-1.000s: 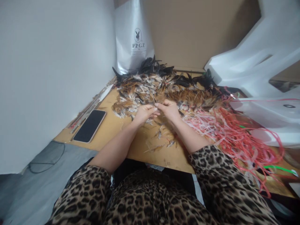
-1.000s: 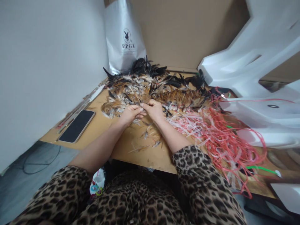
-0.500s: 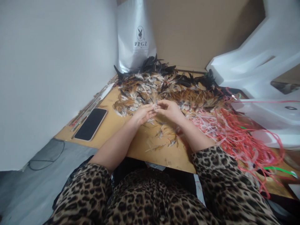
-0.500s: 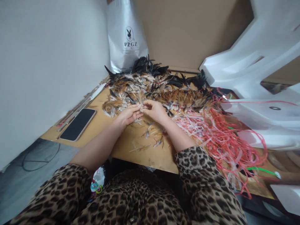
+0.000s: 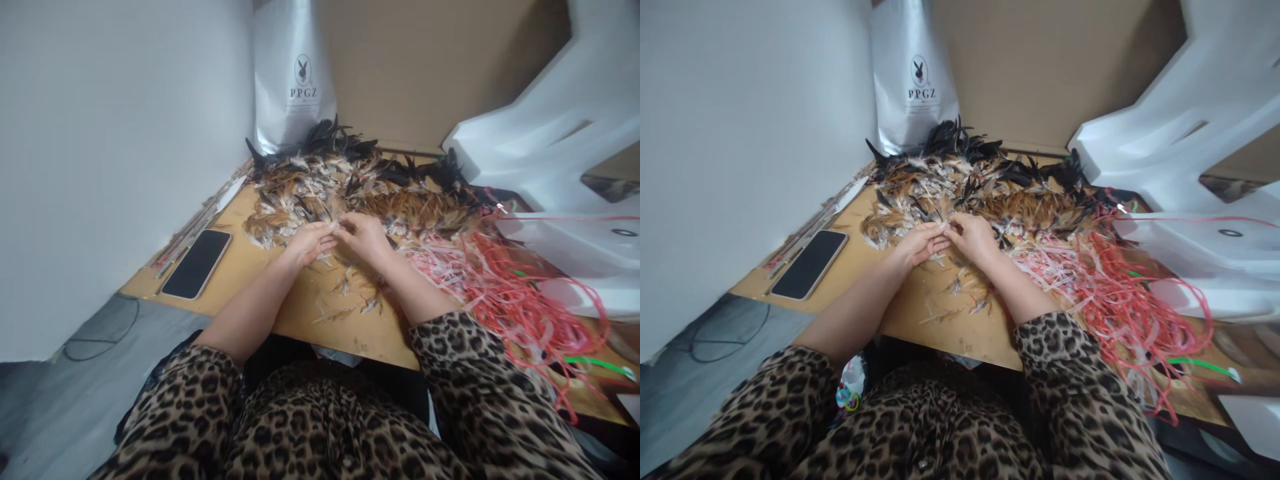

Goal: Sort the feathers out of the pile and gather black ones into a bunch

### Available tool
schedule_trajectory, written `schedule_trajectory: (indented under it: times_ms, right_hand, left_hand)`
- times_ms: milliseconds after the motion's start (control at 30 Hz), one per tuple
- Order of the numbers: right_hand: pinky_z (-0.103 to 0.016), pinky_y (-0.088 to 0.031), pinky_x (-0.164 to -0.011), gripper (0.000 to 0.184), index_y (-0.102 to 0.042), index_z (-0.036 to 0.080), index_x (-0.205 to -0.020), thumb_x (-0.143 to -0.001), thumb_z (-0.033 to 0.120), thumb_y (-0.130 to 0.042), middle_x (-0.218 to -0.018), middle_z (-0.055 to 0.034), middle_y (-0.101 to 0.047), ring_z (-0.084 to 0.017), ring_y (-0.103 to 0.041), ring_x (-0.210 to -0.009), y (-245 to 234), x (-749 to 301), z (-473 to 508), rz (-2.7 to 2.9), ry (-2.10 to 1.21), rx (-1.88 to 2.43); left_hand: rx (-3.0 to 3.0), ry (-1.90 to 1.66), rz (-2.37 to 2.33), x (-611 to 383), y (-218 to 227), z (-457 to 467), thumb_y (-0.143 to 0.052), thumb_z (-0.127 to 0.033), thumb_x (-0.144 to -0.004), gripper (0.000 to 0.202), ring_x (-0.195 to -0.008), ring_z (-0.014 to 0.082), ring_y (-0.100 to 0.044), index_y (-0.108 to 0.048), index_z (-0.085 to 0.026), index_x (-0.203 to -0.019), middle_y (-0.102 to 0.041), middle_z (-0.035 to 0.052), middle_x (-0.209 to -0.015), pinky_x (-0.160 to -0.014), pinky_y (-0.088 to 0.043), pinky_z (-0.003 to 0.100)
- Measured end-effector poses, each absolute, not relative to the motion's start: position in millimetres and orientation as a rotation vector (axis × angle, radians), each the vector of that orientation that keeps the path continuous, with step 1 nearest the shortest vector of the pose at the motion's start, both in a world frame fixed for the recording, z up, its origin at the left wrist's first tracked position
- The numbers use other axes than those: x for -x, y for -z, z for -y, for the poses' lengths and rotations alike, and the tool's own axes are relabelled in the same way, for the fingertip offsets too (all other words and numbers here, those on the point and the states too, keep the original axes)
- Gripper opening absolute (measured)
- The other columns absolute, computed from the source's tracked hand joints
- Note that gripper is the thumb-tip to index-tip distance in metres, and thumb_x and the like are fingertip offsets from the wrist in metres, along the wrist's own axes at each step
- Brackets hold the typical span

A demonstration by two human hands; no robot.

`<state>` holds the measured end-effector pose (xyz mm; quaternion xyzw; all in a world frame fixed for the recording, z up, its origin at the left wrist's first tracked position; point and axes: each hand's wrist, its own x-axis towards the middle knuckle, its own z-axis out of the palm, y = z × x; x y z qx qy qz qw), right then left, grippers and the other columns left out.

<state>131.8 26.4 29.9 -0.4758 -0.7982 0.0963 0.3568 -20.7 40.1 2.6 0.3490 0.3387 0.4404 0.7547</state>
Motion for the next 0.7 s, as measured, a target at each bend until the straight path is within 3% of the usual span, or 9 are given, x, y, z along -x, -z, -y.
schedule_trajectory:
  times_ms: [133,400,567,700]
  right_hand:
    - [-0.025,-0.039,-0.066,0.029,-0.063,0.018,-0.100,-0.072,0.027,-0.058,-0.082,-0.0036,-0.066,-0.016,-0.056,-0.071,-31.0,-131.7,-24.2,2.075,-0.326,1.294]
    - [-0.024,-0.038,-0.067,0.014,-0.066,0.019,-0.079,-0.073,0.021,-0.054,-0.079,-0.0030,-0.066,-0.015,-0.057,-0.072,-34.6,-120.7,-13.6,2.447,-0.378,1.307]
    - [-0.027,-0.039,-0.073,0.020,-0.067,0.019,-0.090,-0.075,0.022,-0.053,-0.091,-0.0073,-0.065,-0.019,-0.057,-0.087,-27.1,-101.8,-6.1,2.625,-0.157,1.232]
    - [-0.028,-0.039,-0.068,0.021,-0.067,0.016,-0.080,-0.079,0.021,-0.047,-0.086,-0.0117,-0.066,-0.021,-0.059,-0.082,-22.7,-93.7,-4.2,2.625,0.004,1.356]
  left_hand:
    - [-0.777,-1.109,-0.763,25.8,-5.6,-44.2,-0.067,-0.023,-0.071,0.016,-0.079,0.0123,-0.065,-0.064,-0.011,-0.080,-0.069,0.0093,-0.087,-0.079,-0.047,0.025]
    - [-0.761,-1.317,-0.814,36.4,-11.1,-50.7,-0.062,-0.022,-0.075,0.012,-0.071,0.0066,-0.062,-0.063,-0.012,-0.081,-0.068,0.0067,-0.088,-0.063,-0.045,0.014]
    - [-0.746,-1.315,-0.829,35.1,-14.5,-48.4,-0.061,-0.020,-0.076,0.010,-0.066,0.0053,-0.061,-0.062,-0.012,-0.080,-0.068,0.0061,-0.086,-0.060,-0.044,0.014]
    - [-0.739,-1.322,-0.823,34.1,-16.4,-47.2,-0.061,-0.020,-0.076,0.010,-0.063,0.0050,-0.060,-0.062,-0.011,-0.080,-0.068,0.0060,-0.083,-0.056,-0.044,0.014]
